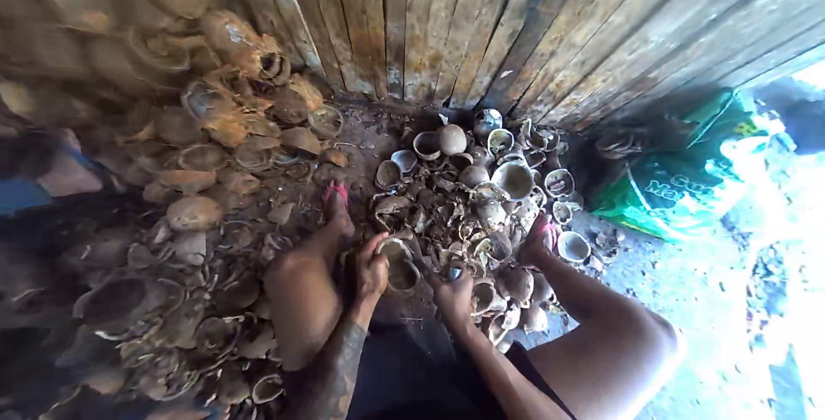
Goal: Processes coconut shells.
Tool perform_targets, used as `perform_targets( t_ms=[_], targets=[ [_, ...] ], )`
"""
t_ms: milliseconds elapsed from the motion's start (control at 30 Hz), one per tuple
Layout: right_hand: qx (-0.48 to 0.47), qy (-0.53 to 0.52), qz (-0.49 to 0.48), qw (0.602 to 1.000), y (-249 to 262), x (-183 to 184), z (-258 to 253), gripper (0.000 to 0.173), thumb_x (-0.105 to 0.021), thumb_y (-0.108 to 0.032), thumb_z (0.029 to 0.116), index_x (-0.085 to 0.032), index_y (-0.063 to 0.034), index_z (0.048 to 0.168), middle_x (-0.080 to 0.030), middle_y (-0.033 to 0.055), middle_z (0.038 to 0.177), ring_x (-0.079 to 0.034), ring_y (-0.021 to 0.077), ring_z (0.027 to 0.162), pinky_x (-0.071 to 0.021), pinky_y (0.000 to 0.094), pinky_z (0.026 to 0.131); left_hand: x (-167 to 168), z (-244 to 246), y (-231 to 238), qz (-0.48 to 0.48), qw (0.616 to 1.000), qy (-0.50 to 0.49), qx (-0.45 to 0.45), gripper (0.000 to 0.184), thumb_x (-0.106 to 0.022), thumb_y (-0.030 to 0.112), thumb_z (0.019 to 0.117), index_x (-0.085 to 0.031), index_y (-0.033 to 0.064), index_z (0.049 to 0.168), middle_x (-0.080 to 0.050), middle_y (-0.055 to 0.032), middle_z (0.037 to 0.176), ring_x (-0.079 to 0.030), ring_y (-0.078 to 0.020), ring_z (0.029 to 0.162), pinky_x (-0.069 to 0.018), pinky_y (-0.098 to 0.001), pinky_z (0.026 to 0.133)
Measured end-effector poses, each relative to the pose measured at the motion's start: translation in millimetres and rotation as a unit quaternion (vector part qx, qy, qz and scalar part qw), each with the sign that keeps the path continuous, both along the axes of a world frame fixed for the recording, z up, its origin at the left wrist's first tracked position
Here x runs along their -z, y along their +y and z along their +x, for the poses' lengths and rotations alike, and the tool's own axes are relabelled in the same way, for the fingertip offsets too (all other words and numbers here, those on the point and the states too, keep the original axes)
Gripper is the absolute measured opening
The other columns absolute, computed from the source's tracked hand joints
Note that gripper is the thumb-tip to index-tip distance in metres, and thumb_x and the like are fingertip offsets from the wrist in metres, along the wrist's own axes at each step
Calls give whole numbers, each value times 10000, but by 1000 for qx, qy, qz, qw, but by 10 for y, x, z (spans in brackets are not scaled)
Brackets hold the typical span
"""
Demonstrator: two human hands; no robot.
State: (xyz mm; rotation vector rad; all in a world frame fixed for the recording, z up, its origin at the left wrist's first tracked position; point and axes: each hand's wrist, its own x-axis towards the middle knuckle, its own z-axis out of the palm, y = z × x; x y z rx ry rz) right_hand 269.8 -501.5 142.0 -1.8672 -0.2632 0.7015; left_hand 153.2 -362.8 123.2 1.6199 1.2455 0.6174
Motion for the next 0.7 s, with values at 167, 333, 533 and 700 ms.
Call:
perform_targets(
  t_ms=[167, 333, 533, 700],
  targets=[
    [-86, -83, 78, 990, 199, 918, 574, 446, -902, -260, 647, -657, -19, 932, -642, -4, 780, -603, 36, 702, -550, 245, 709, 64, -41, 14, -36, 999, -30, 12, 449, -486, 7, 873, -702, 64, 1262, -716, -114, 1207, -688, -168, 1049, -567, -375, 877],
    [-80, -4, 34, 996, 32, 608, 395, 478, -926, -237, 708, -650, 17, 1004, -646, 39, 797, -610, 84, 699, -560, 289, 704, 75, -161, -6, 16, 999, -45, -19, 383, -587, 47, 906, -668, -2, 1278, -696, -161, 1232, -682, -199, 1095, -567, -383, 937],
    [77, 85, -45, 992, -36, 163, -78, 326, -902, -140, 745, -604, -19, 791, -543, 42, 580, -496, 135, 446, -477, 340, 450, 165, -174, -14, 133, 986, -16, 104, 610, -607, 163, 733, -643, 2, 1321, -645, -155, 1346, -566, -257, 1311, -419, -447, 1145],
    [-233, -36, 28, 971, 555, 655, 946, 527, -931, -243, 650, -639, 14, 1005, -651, 30, 835, -619, 67, 742, -564, 264, 733, 152, -155, 33, 114, 989, -17, 97, 591, -582, 66, 712, -666, 15, 1294, -668, -131, 1321, -594, -236, 1276, -446, -440, 1114]
  ],
)
